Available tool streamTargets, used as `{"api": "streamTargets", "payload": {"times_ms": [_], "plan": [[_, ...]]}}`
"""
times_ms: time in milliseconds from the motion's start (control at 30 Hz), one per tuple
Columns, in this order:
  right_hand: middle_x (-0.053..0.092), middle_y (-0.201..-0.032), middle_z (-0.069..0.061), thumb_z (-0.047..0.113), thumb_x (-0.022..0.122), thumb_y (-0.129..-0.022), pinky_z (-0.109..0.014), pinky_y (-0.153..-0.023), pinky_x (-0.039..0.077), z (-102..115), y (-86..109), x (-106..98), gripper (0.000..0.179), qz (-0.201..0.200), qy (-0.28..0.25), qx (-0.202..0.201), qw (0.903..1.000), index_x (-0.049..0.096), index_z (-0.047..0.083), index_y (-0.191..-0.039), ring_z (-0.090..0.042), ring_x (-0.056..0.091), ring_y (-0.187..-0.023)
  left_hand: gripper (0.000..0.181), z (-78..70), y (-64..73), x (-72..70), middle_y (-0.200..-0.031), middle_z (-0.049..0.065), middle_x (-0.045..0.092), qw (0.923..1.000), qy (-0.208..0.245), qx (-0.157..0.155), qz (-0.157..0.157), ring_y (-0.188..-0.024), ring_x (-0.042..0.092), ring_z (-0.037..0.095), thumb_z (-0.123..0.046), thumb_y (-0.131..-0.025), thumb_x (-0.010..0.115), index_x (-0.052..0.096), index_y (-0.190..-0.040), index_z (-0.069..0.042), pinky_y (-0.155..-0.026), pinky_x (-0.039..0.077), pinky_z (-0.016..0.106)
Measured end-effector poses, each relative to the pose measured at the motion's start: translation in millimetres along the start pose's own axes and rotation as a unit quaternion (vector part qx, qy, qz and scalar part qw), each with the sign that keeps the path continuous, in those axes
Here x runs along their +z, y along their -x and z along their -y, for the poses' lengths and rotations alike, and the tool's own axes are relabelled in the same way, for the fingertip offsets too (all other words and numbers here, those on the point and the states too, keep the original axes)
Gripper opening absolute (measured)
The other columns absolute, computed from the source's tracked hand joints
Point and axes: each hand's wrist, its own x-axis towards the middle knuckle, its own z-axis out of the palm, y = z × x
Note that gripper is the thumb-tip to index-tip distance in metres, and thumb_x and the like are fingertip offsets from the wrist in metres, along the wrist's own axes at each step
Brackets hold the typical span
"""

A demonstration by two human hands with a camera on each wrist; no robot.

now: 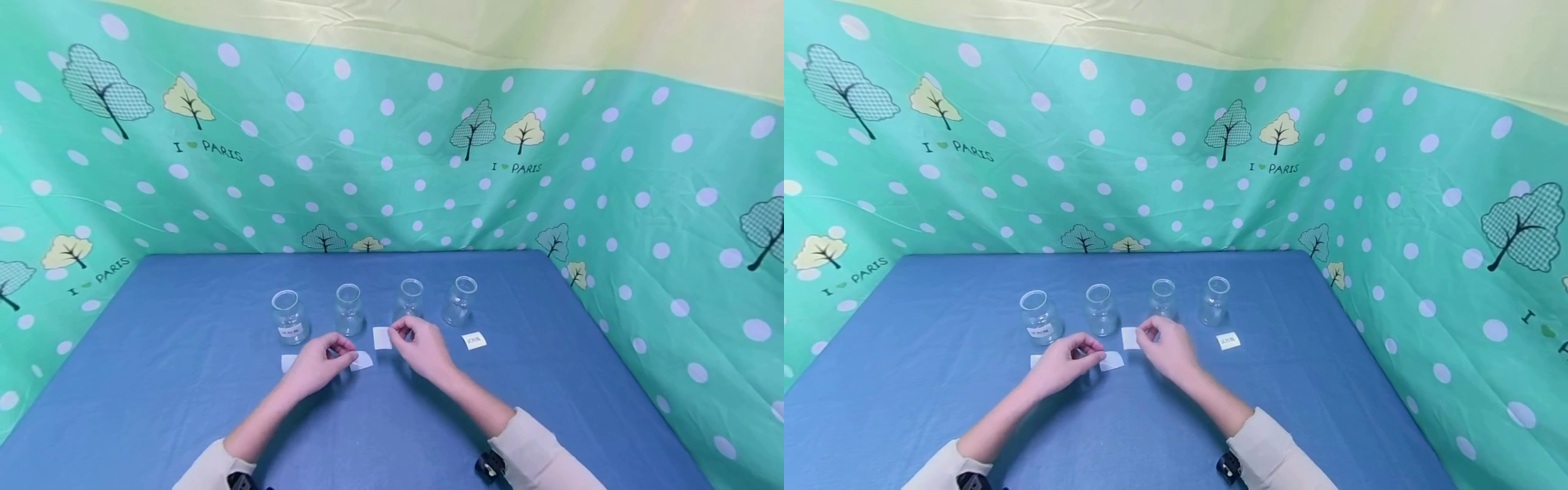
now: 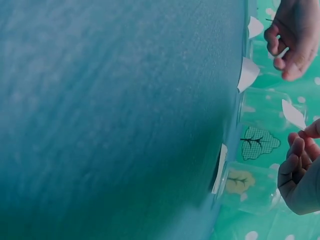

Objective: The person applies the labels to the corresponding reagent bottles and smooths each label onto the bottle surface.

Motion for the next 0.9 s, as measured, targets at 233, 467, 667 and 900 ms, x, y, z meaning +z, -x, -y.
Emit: {"api": "streamTargets", "payload": {"times_ms": [233, 467, 667, 900], "plan": [[0.059, -0.070, 0.006, 0.018, 0.065, -0.084, -0.016, -0.055, 0.040, 1.8, 1.9, 3.9, 0.006, 0.000, 0.032, -0.048, 0.9983, 0.069, 0.015, -0.083, 0.000, 0.046, -0.058, 0.011, -4.1, -2.2, 2.8, -0.079, 0.000, 0.064, 0.9989, 0.037, 0.029, -0.004, -0.059, 0.050, 0.006, -0.019, -0.083, 0.070, 0.067, -0.090, -0.012, -0.056, 0.042, 0.020], [0.059, -0.072, 0.008, 0.019, 0.064, -0.085, -0.015, -0.057, 0.040, 8.0, 5.4, 5.1, 0.007, 0.013, 0.057, -0.070, 0.9958, 0.069, 0.015, -0.085, -0.004, 0.050, -0.060, 0.012, -6.6, -2.7, 5.3, -0.080, 0.003, 0.064, 0.9976, 0.064, 0.027, 0.000, -0.056, 0.048, 0.005, -0.018, -0.083, 0.069, 0.067, -0.092, -0.009, -0.052, 0.042, 0.020], [0.059, -0.073, 0.006, 0.018, 0.064, -0.086, -0.015, -0.057, 0.041, 10.1, 7.9, 5.2, 0.005, 0.028, 0.059, -0.110, 0.9918, 0.068, 0.015, -0.086, -0.015, 0.057, -0.063, 0.013, -8.2, -2.9, 6.9, -0.079, 0.005, 0.065, 0.9962, 0.085, 0.019, 0.007, -0.056, 0.051, 0.006, -0.017, -0.085, 0.068, 0.067, -0.093, -0.007, -0.052, 0.044, 0.020], [0.059, -0.075, 0.006, 0.018, 0.065, -0.086, -0.014, -0.059, 0.042, 10.0, 10.4, 5.3, 0.004, 0.045, 0.078, -0.169, 0.9815, 0.068, 0.016, -0.087, -0.014, 0.057, -0.066, 0.021, -9.6, -2.4, 6.3, -0.083, 0.012, 0.066, 0.9930, 0.117, 0.010, 0.012, -0.058, 0.057, 0.014, -0.023, -0.090, 0.062, 0.067, -0.098, -0.004, -0.055, 0.046, 0.023]]}}
